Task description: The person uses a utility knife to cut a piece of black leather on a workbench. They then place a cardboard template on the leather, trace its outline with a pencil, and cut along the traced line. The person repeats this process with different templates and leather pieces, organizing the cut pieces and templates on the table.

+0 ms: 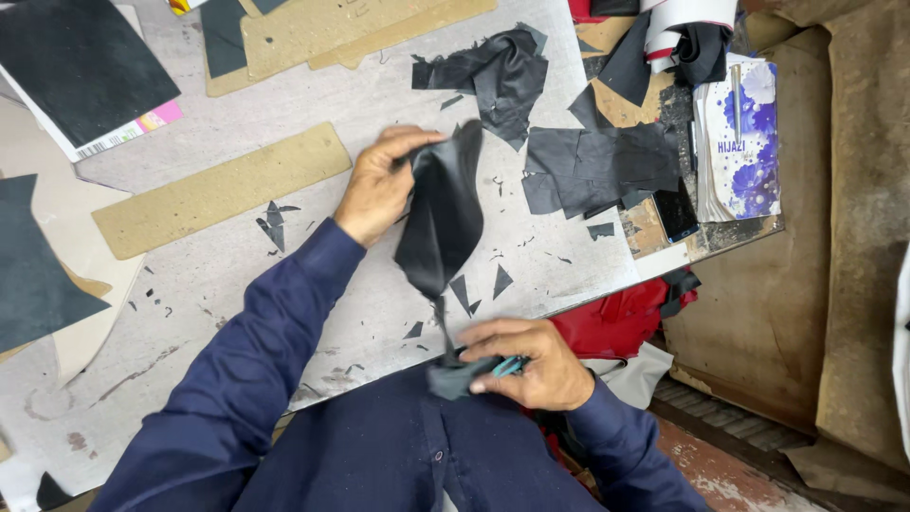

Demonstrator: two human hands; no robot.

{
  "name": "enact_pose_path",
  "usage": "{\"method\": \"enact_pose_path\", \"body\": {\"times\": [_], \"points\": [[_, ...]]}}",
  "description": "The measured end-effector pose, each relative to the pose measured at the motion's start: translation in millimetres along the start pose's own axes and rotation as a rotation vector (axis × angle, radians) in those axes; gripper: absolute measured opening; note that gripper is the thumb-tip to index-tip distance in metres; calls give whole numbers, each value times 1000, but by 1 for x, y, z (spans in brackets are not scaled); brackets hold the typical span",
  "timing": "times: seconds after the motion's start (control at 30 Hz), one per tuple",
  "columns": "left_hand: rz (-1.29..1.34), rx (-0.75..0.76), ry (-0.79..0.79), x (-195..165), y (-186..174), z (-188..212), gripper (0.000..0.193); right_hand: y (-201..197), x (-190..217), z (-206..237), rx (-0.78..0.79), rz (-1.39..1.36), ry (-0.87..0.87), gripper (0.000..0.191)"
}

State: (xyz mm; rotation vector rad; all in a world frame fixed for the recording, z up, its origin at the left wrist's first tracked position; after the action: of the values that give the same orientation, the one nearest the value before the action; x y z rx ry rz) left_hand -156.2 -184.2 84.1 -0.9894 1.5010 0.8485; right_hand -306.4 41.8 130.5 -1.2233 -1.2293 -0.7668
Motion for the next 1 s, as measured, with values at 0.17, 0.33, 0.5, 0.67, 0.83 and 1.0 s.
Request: {"method": "enact_pose_path", "body": {"times": [0.17,0.33,0.5,0.67,0.83,1.0], "points": [[196,382,-48,-29,19,68,17,-43,21,-68,-216,-34,62,61],[234,105,-132,-17,-14,108,36,26,-17,-100,-23,-195,220,19],[526,395,-402,31,4,174,41,26,-25,-100,-217,-676,185,17],[189,316,-412,64,-25,214,15,19,-16,-114,-282,-487,303,43],[-106,95,-419,22,-146,196,14,34,-11,-137,-221,-248,338,57],[-533,-39,-31,-97,-206,151,19,32,38,-161,-251,136,-215,47]]}}
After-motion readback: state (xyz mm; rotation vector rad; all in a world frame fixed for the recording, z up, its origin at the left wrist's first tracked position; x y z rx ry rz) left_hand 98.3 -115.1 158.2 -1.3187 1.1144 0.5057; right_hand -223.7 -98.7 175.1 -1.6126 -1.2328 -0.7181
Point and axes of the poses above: each hand's wrist, its own z-axis away from the middle knuckle, its own y-axis out of the palm, x = y × z, the point moved 9 cm from there along -z, towards the middle knuckle, and after that the axes turned 8 degrees about -z, right-handed, at the moved point
